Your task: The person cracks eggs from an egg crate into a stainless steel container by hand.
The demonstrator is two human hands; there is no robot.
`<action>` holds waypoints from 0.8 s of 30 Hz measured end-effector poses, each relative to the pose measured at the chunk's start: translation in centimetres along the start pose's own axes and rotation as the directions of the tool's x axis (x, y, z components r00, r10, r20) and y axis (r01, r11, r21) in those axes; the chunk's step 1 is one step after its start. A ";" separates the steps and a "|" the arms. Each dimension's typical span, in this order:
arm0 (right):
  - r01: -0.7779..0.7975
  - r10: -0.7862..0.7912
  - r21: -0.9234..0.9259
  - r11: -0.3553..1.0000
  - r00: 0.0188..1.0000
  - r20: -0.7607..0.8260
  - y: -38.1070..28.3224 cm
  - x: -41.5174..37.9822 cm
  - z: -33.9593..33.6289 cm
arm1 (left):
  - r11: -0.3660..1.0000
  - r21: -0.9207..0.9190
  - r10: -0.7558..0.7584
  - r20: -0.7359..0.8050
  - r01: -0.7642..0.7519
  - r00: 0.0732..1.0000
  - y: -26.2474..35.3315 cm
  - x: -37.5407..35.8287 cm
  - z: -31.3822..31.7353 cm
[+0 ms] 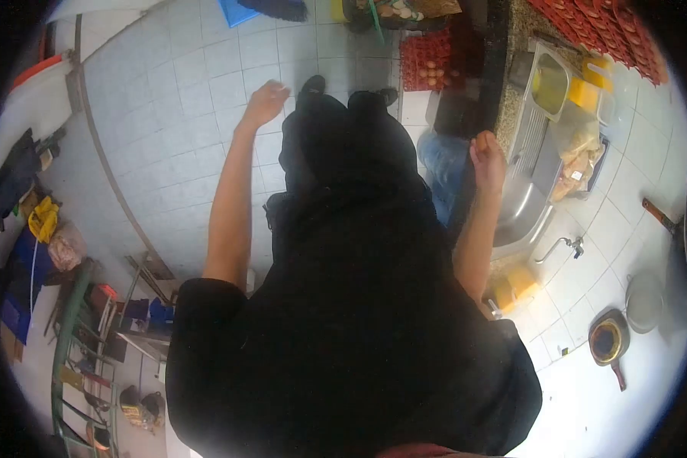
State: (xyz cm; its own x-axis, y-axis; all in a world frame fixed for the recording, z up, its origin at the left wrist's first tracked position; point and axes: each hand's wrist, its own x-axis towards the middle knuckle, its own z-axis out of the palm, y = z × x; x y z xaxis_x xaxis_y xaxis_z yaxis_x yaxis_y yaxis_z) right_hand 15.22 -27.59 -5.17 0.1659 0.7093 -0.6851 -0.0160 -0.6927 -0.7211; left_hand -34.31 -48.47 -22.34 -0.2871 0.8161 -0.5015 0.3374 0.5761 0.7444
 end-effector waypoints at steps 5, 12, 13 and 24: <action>0.003 -0.002 0.021 1.000 1.000 -0.017 1.8 -0.1 1.5 | 0.888 0.460 -0.017 0.003 0.014 1.000 -11.6 -7.3 -1.0; 0.103 -0.100 0.065 0.993 0.994 -0.049 2.0 -0.7 1.8 | 0.804 0.511 -0.424 0.138 0.302 0.895 -18.8 -8.6 -0.7; 0.132 -0.129 0.065 0.989 0.990 -0.050 1.8 -0.8 1.3 | 0.829 0.495 -0.374 0.145 0.260 0.916 -16.6 -8.1 -1.0; 0.395 -0.368 0.142 0.908 0.912 -0.184 -2.4 3.4 -3.9 | 0.980 0.181 -0.071 -0.090 0.087 0.993 6.4 2.0 3.6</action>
State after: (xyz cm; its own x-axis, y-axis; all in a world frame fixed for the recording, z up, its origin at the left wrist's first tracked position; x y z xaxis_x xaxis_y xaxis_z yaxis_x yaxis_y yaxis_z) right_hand 19.66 -24.00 -5.41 0.3390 0.8771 -0.3403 -0.0894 -0.3300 -0.9397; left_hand -29.48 -43.00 -20.18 -0.3901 0.7657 -0.5113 0.4678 0.6431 0.6063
